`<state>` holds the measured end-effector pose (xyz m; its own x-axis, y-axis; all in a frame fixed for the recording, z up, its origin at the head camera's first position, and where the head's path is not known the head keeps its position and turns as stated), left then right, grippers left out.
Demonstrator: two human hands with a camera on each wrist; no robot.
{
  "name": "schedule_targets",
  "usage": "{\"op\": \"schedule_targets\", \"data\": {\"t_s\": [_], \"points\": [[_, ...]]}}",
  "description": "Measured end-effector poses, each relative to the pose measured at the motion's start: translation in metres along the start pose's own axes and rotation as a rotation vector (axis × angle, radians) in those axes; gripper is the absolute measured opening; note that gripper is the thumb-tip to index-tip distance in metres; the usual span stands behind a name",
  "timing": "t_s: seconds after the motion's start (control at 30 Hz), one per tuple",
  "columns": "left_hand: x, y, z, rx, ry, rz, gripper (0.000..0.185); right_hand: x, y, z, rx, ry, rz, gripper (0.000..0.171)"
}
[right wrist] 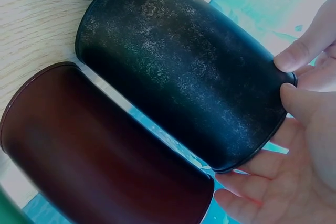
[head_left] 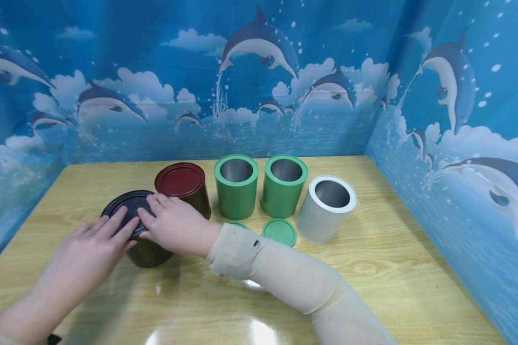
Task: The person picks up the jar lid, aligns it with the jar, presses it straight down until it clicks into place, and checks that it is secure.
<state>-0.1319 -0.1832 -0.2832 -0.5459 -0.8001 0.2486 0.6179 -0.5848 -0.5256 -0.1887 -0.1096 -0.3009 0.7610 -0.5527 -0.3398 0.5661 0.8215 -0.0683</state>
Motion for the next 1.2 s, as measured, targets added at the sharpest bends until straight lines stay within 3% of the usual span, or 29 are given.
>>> {"op": "schedule_targets", "data": {"t_s": [0.43,0.8,1.2], "points": [[-0.007,-0.01,0.011,0.052,-0.031,0.092,0.089,-0.006,0.015,-0.009,0.085,-0.058,0.039,0.069],[-0.025,-0.018,0.017,-0.014,0.031,0.057,0.079,-0.023,0.038,-0.016,0.109,-0.123,0.044,0.072],[-0.041,-0.028,0.005,0.002,0.075,0.024,0.078,-0.037,0.07,-0.025,0.141,-0.193,0.027,0.072]]}}
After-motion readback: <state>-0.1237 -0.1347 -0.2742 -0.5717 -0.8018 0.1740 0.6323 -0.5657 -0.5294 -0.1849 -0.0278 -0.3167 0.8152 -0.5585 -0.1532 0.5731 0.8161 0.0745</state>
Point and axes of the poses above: each hand's wrist, its own y-axis away from the middle knuckle, its own z-axis out of the back of the hand, x = y × z, the point moved 7 cm from there along -y, towards the middle knuckle, and after that the axes turned 1 degree about -z, right-handed, at the moved point
